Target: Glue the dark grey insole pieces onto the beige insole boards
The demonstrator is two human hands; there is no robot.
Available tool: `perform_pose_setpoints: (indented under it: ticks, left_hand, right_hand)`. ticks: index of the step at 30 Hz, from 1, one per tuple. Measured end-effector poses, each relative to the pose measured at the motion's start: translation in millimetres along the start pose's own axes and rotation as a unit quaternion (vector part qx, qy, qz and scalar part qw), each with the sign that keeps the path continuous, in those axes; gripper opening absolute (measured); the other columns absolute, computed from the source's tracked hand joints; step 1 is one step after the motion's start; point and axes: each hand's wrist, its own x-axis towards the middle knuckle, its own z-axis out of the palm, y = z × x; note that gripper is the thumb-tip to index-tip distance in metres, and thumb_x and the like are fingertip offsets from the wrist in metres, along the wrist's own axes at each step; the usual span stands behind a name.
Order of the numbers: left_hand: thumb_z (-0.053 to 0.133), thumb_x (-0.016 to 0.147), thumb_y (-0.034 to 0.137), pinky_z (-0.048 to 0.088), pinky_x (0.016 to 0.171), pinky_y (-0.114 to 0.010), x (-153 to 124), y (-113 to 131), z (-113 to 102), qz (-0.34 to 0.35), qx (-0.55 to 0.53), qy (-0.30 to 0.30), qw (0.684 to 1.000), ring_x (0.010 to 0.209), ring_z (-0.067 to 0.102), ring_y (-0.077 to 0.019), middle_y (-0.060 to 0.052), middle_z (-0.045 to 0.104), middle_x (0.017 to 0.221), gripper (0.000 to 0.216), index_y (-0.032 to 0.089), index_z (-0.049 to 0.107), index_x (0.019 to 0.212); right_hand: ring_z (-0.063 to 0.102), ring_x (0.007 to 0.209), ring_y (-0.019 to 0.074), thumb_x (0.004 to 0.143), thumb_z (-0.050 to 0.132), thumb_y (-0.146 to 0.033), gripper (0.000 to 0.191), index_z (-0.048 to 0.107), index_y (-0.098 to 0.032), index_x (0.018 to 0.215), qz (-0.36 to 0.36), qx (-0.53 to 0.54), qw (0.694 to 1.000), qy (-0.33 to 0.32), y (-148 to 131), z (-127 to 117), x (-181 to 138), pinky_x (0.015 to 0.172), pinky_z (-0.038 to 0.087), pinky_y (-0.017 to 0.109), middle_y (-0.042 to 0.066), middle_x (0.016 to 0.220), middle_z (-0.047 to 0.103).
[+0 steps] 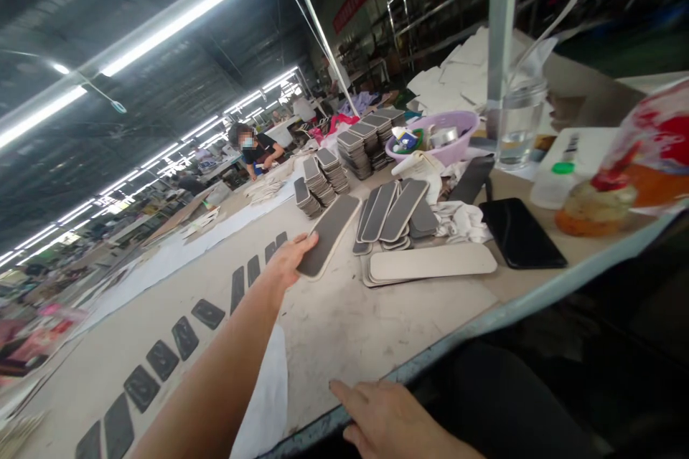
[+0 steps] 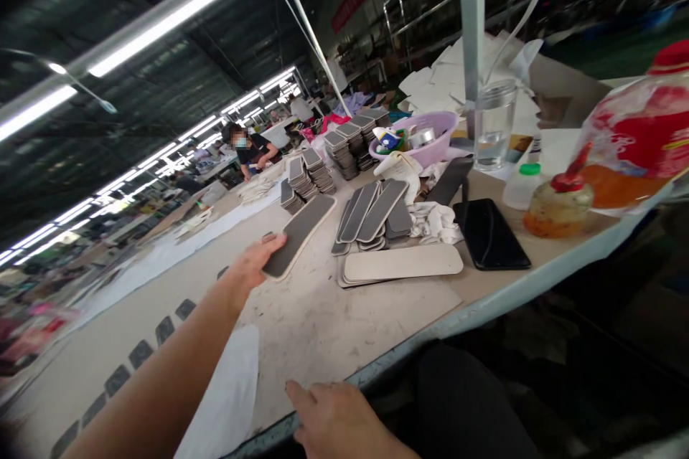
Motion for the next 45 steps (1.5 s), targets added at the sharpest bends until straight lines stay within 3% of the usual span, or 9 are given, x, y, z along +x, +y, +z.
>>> perform_pose_setpoints:
  ticks: [3, 6, 11, 13, 21, 28, 37, 41, 45]
  left_hand:
    - [0.065, 0.069, 0.052, 0.050, 0.071, -0.032, 50, 17, 47, 0.084, 0.097, 0.030, 0.991, 0.077, 0.064, -0.0203, -0.011, 0.066, 0.091, 0.053, 0.012, 0.060, 0.102]
    - [0.068, 0.067, 0.048, 0.045, 0.088, -0.036, 67, 12, 90, 0.220, 0.305, 0.111, 0.920, 0.099, 0.058, -0.0254, -0.015, 0.060, 0.109, 0.060, 0.010, 0.056, 0.112]
    - [0.075, 0.060, 0.041, 0.037, 0.099, -0.035, 37, -33, 130, 0.378, 0.510, -0.205, 0.745, 0.116, 0.048, -0.0255, -0.011, 0.052, 0.126, 0.076, 0.016, 0.048, 0.126]
    - [0.076, 0.059, 0.041, 0.034, 0.101, -0.039, 26, -49, 135, 0.374, 0.560, -0.238, 0.700, 0.120, 0.043, -0.0279, -0.012, 0.046, 0.132, 0.081, 0.016, 0.044, 0.129]
    - [0.070, 0.067, 0.044, 0.030, 0.103, -0.044, 25, -58, 135, 0.371, 0.561, -0.213, 0.708, 0.117, 0.045, -0.0277, -0.010, 0.049, 0.127, 0.070, 0.018, 0.046, 0.126]
    - [0.063, 0.074, 0.033, 0.034, 0.104, -0.033, -37, -52, 78, 0.383, 0.461, -0.182, 0.779, 0.118, 0.044, -0.0236, -0.011, 0.042, 0.131, 0.058, 0.015, 0.047, 0.127]
    - [0.065, 0.072, 0.044, 0.036, 0.102, -0.036, -148, -148, -31, 0.203, 0.503, -0.179, 0.821, 0.119, 0.044, -0.0260, -0.012, 0.044, 0.133, 0.056, 0.019, 0.055, 0.121]
    - [0.058, 0.079, 0.047, 0.037, 0.101, -0.032, -132, -153, -53, 0.227, 0.497, -0.071, 0.835, 0.117, 0.048, -0.0218, -0.008, 0.052, 0.127, 0.046, 0.021, 0.060, 0.115]
    - [0.044, 0.089, 0.038, 0.043, 0.090, -0.024, -68, -130, -84, 0.154, 0.581, 0.073, 0.796, 0.098, 0.058, -0.0151, -0.004, 0.064, 0.106, 0.031, 0.022, 0.064, 0.106]
  right_hand:
    - [0.064, 0.070, 0.0204, 0.073, 0.064, -0.029, 0.060, 0.045, -0.014, 0.127, 0.009, -0.037, 0.999, -0.036, 7, 11, 4, 0.055, 0.045, 0.024, 0.007, 0.085, 0.067]
    - [0.063, 0.066, 0.0209, 0.072, 0.064, -0.032, 0.052, 0.050, -0.015, 0.119, 0.025, -0.050, 0.996, -0.066, 11, 16, 6, 0.050, 0.043, 0.024, 0.006, 0.081, 0.067]
    - [0.063, 0.063, 0.0218, 0.071, 0.064, -0.033, 0.038, 0.056, -0.016, 0.104, 0.023, -0.054, 0.993, -0.099, 8, 18, 9, 0.047, 0.041, 0.025, 0.006, 0.076, 0.066]
    - [0.063, 0.065, 0.0227, 0.071, 0.064, -0.032, 0.037, 0.056, -0.017, 0.104, 0.020, -0.054, 0.990, -0.128, 7, 21, 9, 0.047, 0.042, 0.025, 0.006, 0.079, 0.067]
    - [0.064, 0.069, 0.0236, 0.069, 0.067, -0.027, 0.052, 0.054, -0.015, 0.117, 0.039, -0.053, 0.990, -0.121, 13, 29, 6, 0.058, 0.049, 0.028, 0.008, 0.084, 0.068]
    - [0.062, 0.080, 0.0178, 0.079, 0.052, -0.017, 0.030, 0.057, -0.020, 0.109, 0.038, 0.055, 0.997, -0.042, -4, -13, -7, 0.073, 0.048, 0.025, 0.003, 0.088, 0.066]
    - [0.046, 0.114, 0.0243, 0.085, 0.045, -0.024, 0.046, 0.045, -0.016, 0.130, 0.053, -0.059, 0.986, 0.146, 29, 11, -6, 0.095, 0.041, 0.040, 0.012, 0.125, 0.052]
    - [0.038, 0.123, 0.0313, 0.080, 0.049, -0.033, 0.046, 0.054, -0.016, 0.122, 0.061, -0.157, 0.976, 0.138, 58, 46, 0, 0.098, 0.033, 0.052, 0.013, 0.130, 0.048]
    - [0.039, 0.122, 0.0312, 0.079, 0.050, -0.036, 0.046, 0.055, -0.019, 0.122, 0.047, -0.211, 0.969, 0.118, 65, 56, -1, 0.097, 0.033, 0.054, 0.010, 0.133, 0.045]
